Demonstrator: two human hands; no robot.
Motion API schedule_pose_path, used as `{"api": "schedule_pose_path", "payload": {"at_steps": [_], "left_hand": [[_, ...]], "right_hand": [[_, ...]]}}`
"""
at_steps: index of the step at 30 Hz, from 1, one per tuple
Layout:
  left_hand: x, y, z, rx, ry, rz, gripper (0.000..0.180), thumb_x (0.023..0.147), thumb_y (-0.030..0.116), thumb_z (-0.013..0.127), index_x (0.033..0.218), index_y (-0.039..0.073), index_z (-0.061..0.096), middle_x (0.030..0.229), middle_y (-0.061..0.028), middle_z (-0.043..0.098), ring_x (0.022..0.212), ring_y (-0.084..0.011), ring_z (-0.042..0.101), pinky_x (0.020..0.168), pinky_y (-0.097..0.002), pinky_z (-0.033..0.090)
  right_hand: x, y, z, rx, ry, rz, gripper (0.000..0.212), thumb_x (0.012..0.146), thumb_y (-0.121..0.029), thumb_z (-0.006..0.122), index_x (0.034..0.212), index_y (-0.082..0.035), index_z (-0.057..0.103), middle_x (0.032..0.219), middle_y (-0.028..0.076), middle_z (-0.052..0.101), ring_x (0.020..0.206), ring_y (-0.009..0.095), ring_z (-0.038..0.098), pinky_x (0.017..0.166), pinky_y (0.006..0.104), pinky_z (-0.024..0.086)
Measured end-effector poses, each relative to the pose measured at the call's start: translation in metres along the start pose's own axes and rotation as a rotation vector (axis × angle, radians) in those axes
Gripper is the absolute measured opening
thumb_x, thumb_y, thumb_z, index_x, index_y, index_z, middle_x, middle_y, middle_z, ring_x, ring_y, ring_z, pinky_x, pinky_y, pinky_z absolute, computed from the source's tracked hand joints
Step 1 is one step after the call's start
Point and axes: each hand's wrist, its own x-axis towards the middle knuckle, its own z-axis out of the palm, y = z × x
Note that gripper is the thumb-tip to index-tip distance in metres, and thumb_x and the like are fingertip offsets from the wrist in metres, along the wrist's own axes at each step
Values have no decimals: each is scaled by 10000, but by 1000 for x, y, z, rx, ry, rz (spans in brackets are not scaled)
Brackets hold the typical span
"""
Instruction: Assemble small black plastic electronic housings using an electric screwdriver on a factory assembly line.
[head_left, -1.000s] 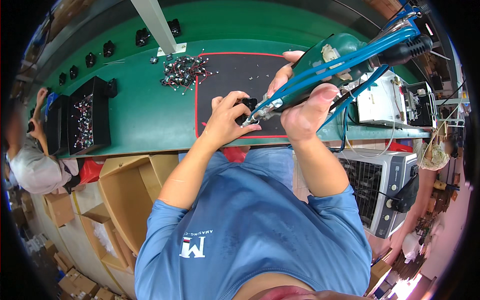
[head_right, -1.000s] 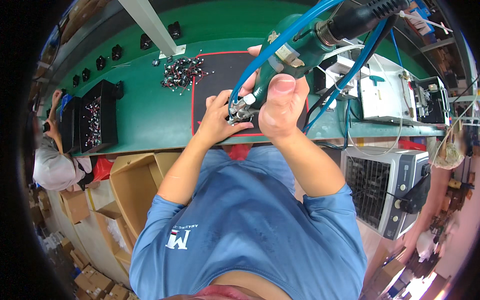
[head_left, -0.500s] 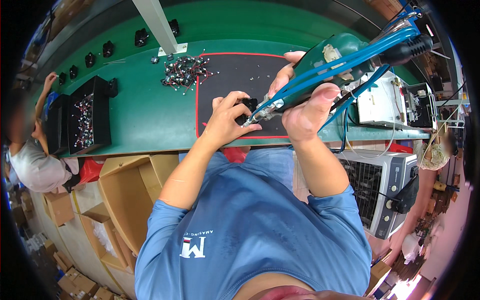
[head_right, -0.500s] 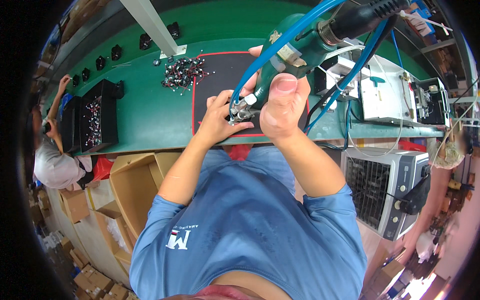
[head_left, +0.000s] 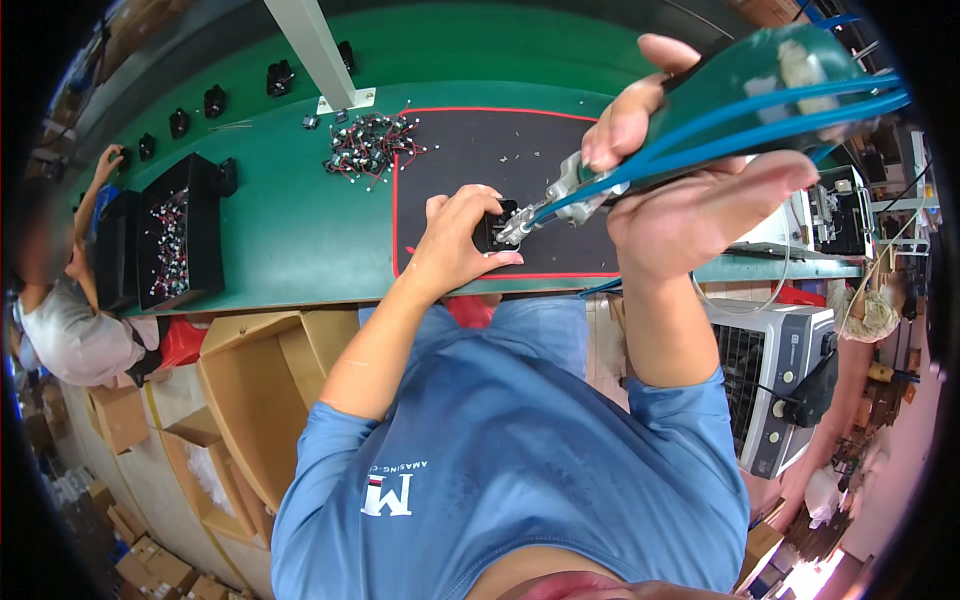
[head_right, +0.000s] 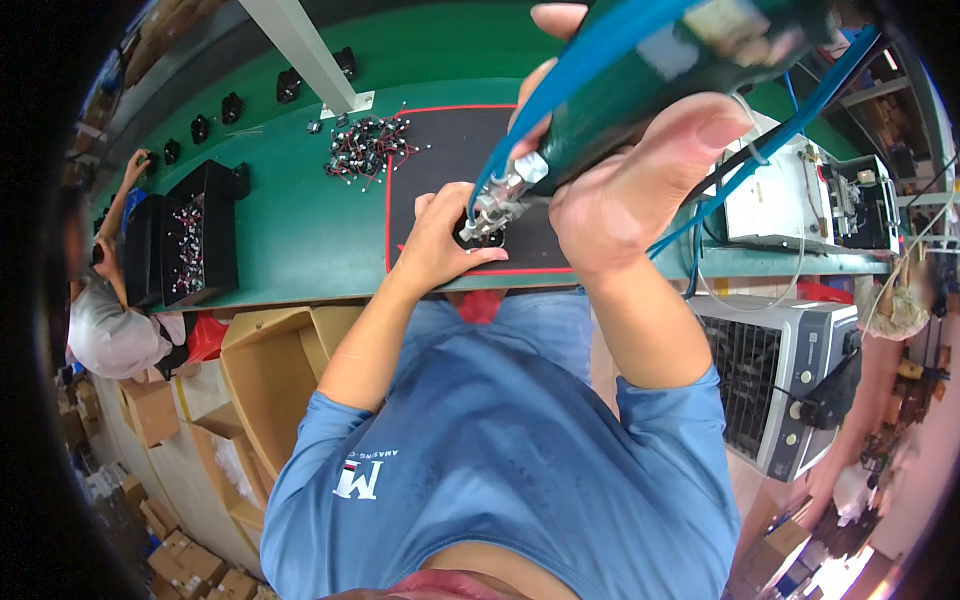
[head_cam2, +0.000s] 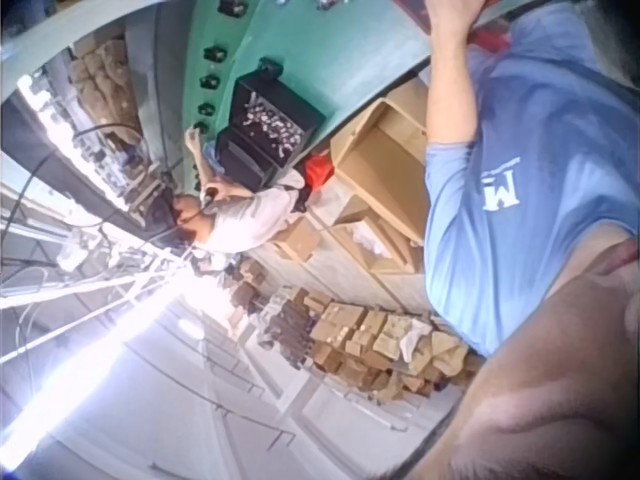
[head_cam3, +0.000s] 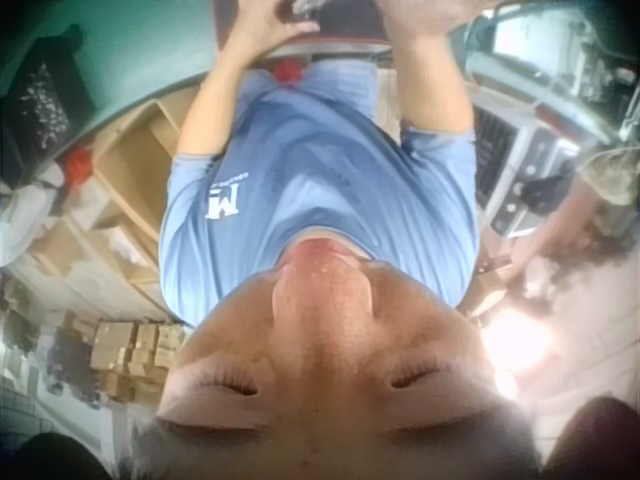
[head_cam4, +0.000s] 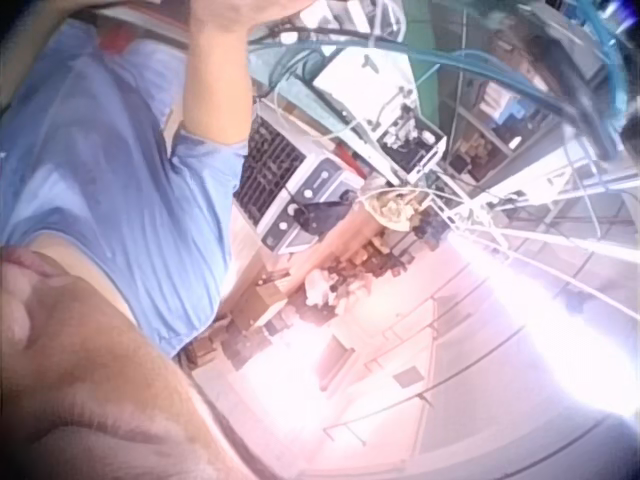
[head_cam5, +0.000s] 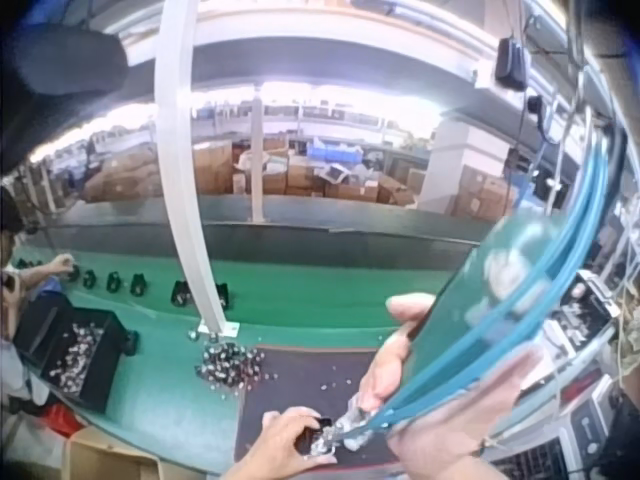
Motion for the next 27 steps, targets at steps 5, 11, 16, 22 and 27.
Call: {"api": "schedule_pose_path", "payload": {"at_steps": [5,11,16,22,27], "left_hand": [[-1,3,0,-23,21,4,801,586,395,994,1221,112,597,1240,-54,662,1196,-253,623,972,-407,369],[-2,6,-3,-32,8,-19,807,600,399,990,1239,107,593,1228,-68,659,1186,-263,618,972,-407,361],[-1,6,-2,-36,16,-16,805,604,404,985,1240,109,589,1207,-62,657,1161,-263,621,962,-400,358],[0,6,-3,-42,41,13,815,597,416,986,1236,109,585,1164,-53,662,1066,-255,633,940,-391,360],[-2,0,1,-71,50,19,854,581,421,997,1258,101,588,1147,-58,670,1007,-259,627,943,-383,373]], "right_hand": [[-5,24,11,5,-40,43,1252,799,-1025,191,1287,74,540,701,80,604,588,186,604,554,310,522],[-21,53,13,-15,-47,31,1149,843,-980,307,1254,67,547,681,109,620,563,160,609,498,259,484],[-24,58,13,-7,-24,52,1157,835,-986,308,1247,68,549,673,108,619,568,162,614,504,262,492],[-29,67,12,80,-43,27,1054,894,-907,371,1232,71,571,708,93,619,596,156,610,545,275,503],[-33,81,7,187,-69,-26,962,957,-824,441,1211,92,586,738,90,626,616,151,614,568,290,512]]}}
